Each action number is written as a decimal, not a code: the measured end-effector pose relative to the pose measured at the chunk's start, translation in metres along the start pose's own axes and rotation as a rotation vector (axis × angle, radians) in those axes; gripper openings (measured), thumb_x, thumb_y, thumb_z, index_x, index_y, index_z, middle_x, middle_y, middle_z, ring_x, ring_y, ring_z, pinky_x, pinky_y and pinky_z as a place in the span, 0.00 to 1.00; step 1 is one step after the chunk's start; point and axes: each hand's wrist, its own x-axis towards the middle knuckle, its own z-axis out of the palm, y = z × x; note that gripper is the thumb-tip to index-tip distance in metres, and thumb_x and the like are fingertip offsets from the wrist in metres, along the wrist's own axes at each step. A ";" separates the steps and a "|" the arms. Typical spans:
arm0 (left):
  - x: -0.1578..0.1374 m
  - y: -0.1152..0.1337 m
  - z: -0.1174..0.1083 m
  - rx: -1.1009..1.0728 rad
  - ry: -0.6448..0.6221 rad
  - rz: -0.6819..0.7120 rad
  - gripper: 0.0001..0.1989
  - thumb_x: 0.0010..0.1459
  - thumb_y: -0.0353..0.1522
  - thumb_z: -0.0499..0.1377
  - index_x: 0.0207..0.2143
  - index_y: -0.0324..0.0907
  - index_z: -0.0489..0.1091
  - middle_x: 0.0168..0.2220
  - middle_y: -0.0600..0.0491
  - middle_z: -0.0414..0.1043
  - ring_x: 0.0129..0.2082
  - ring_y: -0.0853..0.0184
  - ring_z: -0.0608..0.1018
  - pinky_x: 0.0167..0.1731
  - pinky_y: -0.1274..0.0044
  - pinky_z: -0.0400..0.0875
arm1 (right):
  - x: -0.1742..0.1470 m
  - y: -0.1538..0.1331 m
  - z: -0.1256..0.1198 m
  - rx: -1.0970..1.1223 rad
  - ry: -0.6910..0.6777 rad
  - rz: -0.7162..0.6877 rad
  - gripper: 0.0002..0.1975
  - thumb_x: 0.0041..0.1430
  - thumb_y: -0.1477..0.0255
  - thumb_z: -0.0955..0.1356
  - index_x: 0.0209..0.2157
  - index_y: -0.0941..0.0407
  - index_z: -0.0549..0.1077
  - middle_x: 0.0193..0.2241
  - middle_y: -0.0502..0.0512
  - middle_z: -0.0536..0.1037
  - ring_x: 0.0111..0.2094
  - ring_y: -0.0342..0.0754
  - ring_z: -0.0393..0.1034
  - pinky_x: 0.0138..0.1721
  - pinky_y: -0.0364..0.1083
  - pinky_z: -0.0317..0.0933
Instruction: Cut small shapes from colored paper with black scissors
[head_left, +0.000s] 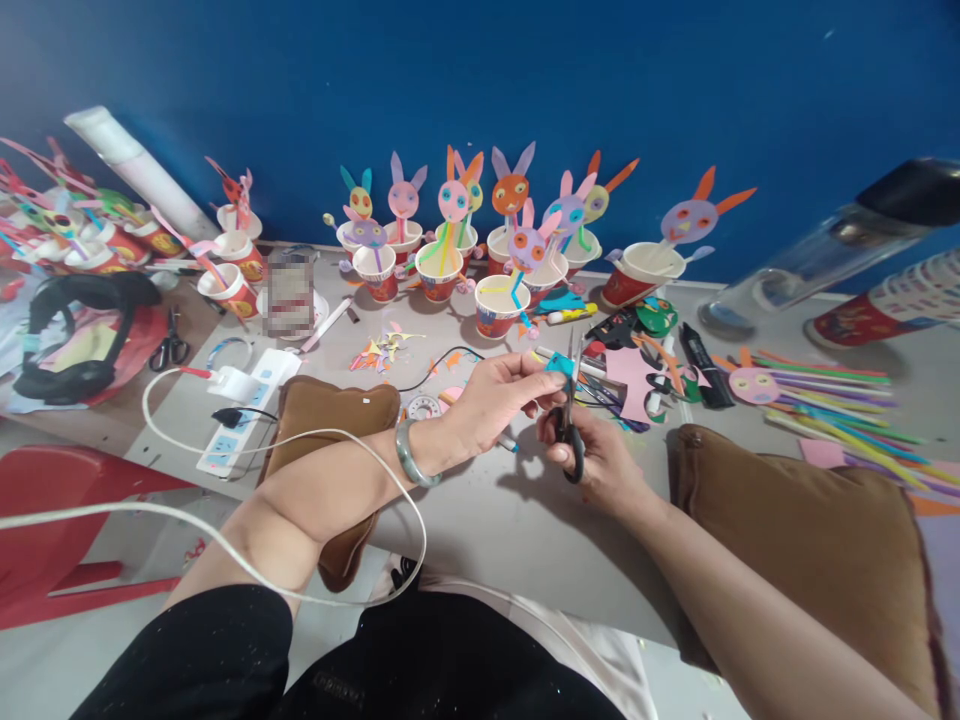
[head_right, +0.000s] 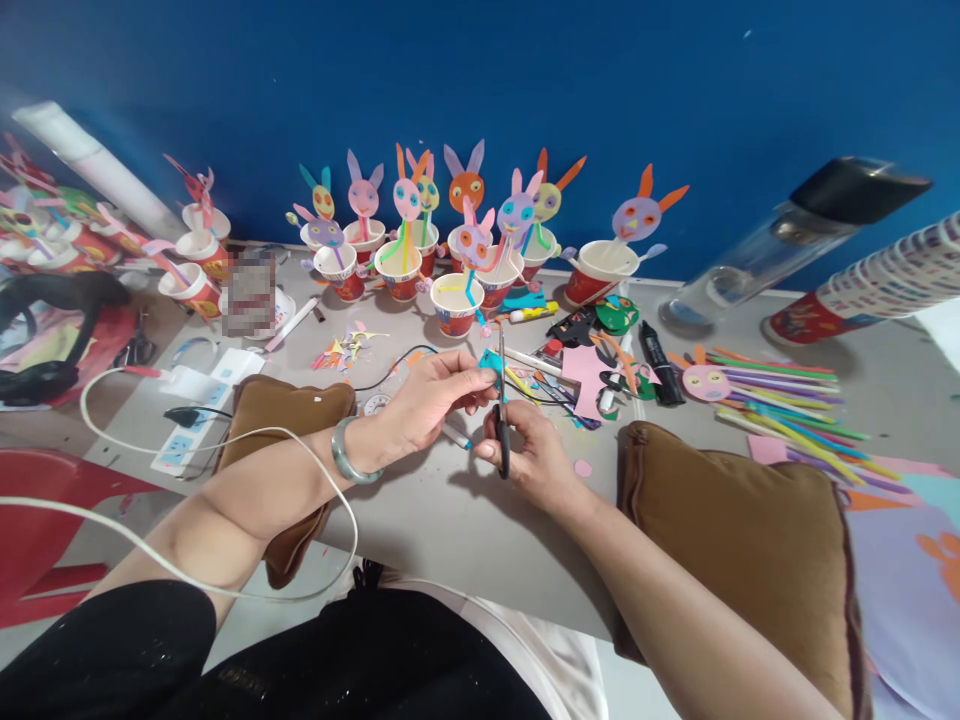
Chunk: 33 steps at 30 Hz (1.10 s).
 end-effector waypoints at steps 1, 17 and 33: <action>0.000 0.000 0.000 0.003 -0.001 -0.003 0.19 0.44 0.44 0.69 0.24 0.39 0.67 0.24 0.56 0.70 0.24 0.75 0.68 0.29 0.77 0.61 | 0.000 0.000 0.000 -0.002 -0.003 -0.001 0.30 0.50 0.40 0.67 0.24 0.55 0.68 0.24 0.54 0.70 0.28 0.50 0.64 0.29 0.47 0.57; -0.001 0.002 -0.001 -0.013 -0.025 0.008 0.18 0.45 0.41 0.70 0.23 0.39 0.67 0.23 0.56 0.70 0.23 0.75 0.67 0.29 0.75 0.60 | 0.000 -0.001 0.000 0.004 0.007 -0.022 0.33 0.50 0.35 0.64 0.23 0.54 0.67 0.23 0.55 0.71 0.27 0.50 0.64 0.27 0.47 0.58; -0.002 0.006 -0.002 0.028 -0.033 0.062 0.18 0.46 0.42 0.70 0.24 0.39 0.68 0.22 0.56 0.70 0.24 0.75 0.70 0.28 0.77 0.61 | -0.002 0.006 0.000 0.004 -0.001 -0.062 0.29 0.55 0.41 0.65 0.24 0.54 0.67 0.23 0.55 0.70 0.27 0.49 0.63 0.28 0.47 0.58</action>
